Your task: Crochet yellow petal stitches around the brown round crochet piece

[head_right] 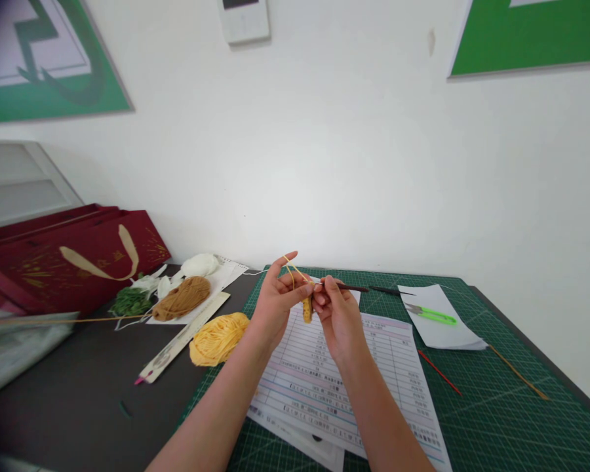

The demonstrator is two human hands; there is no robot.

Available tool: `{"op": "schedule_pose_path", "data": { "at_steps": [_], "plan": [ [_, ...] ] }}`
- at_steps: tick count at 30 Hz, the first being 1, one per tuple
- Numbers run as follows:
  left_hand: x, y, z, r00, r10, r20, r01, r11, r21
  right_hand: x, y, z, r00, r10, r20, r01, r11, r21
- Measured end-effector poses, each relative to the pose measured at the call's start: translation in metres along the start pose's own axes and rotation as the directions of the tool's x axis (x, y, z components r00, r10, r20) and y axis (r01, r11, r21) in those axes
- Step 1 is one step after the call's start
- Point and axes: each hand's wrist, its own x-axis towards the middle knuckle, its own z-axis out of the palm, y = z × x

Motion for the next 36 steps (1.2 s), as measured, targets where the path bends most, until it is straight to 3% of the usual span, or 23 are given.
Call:
{"op": "schedule_pose_path", "data": {
  "at_steps": [6,12,17,21,28,32,36],
  "plan": [
    [0.0,0.002,0.001,0.999,-0.03,-0.021,0.029,0.999,-0.035,-0.003,-0.011,0.003,0.971,-0.228,0.07,0.238,0.947,-0.214],
    [-0.002,0.0,0.003,0.993,-0.111,-0.038,0.106,0.989,-0.106,-0.009,-0.027,-0.01,0.847,-0.476,0.238,0.526,0.685,-0.503],
    [-0.001,-0.002,0.002,0.965,-0.256,0.056,0.262,0.949,-0.173,-0.011,-0.034,-0.01,0.76,-0.574,0.305,0.634,0.552,-0.541],
    [-0.003,0.005,0.004,0.964,-0.246,0.103,0.263,0.94,-0.216,-0.008,-0.038,-0.001,0.762,-0.595,0.256,0.633,0.603,-0.485],
    [-0.008,0.023,0.007,0.971,-0.173,0.164,0.212,0.941,-0.264,-0.012,-0.046,0.006,0.839,-0.535,0.106,0.542,0.799,-0.259],
    [-0.008,0.026,0.007,0.965,-0.165,0.205,0.214,0.945,-0.248,-0.014,-0.052,0.009,0.889,-0.45,0.079,0.456,0.884,-0.098],
    [-0.007,0.024,0.007,0.969,-0.138,0.207,0.182,0.961,-0.208,-0.012,-0.049,0.01,0.937,-0.332,0.114,0.34,0.939,-0.058]
  ]
}}
